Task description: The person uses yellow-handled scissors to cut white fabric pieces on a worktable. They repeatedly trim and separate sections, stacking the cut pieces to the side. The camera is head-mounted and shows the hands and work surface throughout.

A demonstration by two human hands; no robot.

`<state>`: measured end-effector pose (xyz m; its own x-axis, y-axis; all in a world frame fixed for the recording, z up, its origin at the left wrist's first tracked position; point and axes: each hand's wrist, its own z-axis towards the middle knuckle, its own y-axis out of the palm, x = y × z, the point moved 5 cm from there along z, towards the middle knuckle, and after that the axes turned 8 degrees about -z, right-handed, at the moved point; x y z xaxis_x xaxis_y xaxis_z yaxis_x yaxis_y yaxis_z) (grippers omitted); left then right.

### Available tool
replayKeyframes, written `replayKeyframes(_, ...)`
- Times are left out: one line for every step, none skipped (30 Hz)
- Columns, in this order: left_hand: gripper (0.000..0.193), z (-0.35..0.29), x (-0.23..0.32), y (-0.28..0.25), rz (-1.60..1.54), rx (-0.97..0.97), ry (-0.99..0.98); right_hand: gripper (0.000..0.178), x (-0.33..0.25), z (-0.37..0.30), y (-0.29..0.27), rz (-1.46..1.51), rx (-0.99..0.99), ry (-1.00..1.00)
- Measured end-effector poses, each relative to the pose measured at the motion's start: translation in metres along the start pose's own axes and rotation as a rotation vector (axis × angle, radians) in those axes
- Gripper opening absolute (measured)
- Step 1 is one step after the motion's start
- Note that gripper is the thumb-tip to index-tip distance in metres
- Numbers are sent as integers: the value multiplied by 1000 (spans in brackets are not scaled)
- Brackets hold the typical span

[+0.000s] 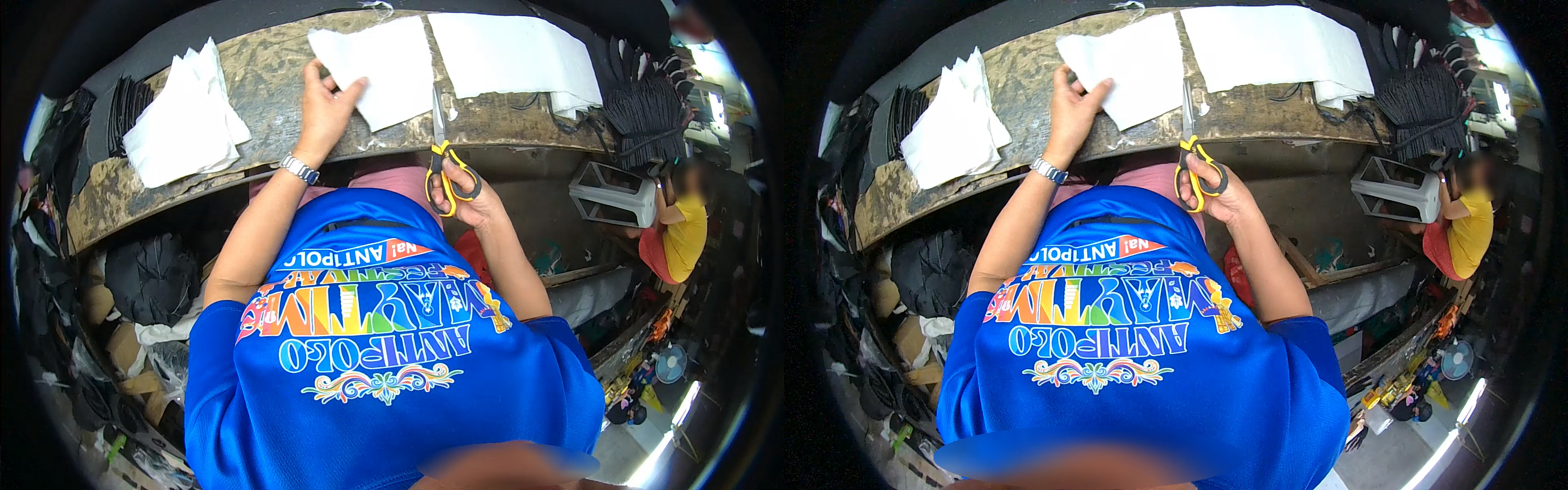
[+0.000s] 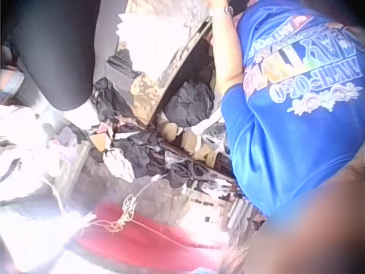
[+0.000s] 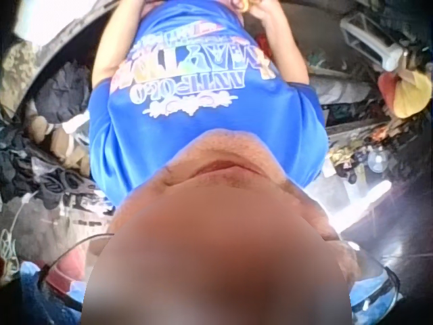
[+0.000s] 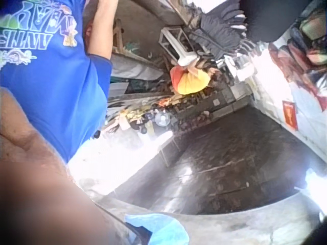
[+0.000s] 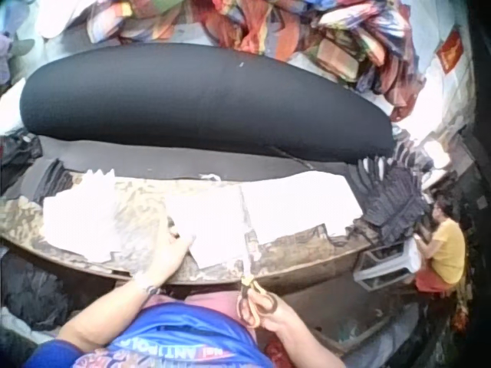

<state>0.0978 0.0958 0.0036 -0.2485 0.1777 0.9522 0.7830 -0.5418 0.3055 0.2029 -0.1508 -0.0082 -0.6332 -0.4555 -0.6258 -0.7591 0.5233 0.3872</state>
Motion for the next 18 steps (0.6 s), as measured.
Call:
replayKeyframes(86,-6,6,4,108,-17,100,37,3,0,-1,-28,1,33)
replayKeyframes(95,-12,13,9,206,-49,214,37,3,0,-1,-30,-27,8)
replayKeyframes(112,-14,21,11,446,-29,336,37,2,-1,-1,-36,-42,-11)
replayKeyframes(111,-17,20,12,464,-50,269,38,1,-2,-1,-44,-53,-31)
replayKeyframes(109,-20,18,11,482,-74,202,38,-1,-5,-2,-53,-21,-96)
replayKeyframes(107,-22,16,11,500,-99,136,38,-1,-8,-3,-93,-26,-97)
replayKeyframes(103,-22,15,10,505,-123,107,38,-2,-14,-6,-136,-27,-103)
replayKeyframes(98,-23,13,8,509,-148,78,38,-2,-19,-7,-173,-39,-112)
replayKeyframes(94,-25,13,6,508,-174,84,37,-1,-23,-8,-185,-39,-115)
replayKeyframes(88,-25,11,5,559,-199,88,37,0,-26,-11,-191,-9,-112)
replayKeyframes(83,-25,12,5,608,-225,129,37,2,-27,-11,-189,7,-114)
replayKeyframes(77,-25,8,2,655,-246,81,36,3,-28,-12,-185,25,-114)
replayKeyframes(75,-26,12,3,661,-284,163,36,5,-27,-12,-177,60,-106)
replayKeyframes(73,-27,12,2,664,-318,157,36,4,-27,-10,-187,52,-143)
replayKeyframes(71,-28,12,1,681,-351,159,35,3,-27,-9,-203,82,-162)
replayKeyframes(71,-29,16,0,648,-365,202,34,2,-28,-9,-220,125,-173)
replayKeyframes(70,-31,21,0,630,-378,253,30,-3,-29,-7,-275,130,-225)
replayKeyframes(70,-32,26,-1,613,-392,302,29,-8,-29,-6,-317,124,-250)
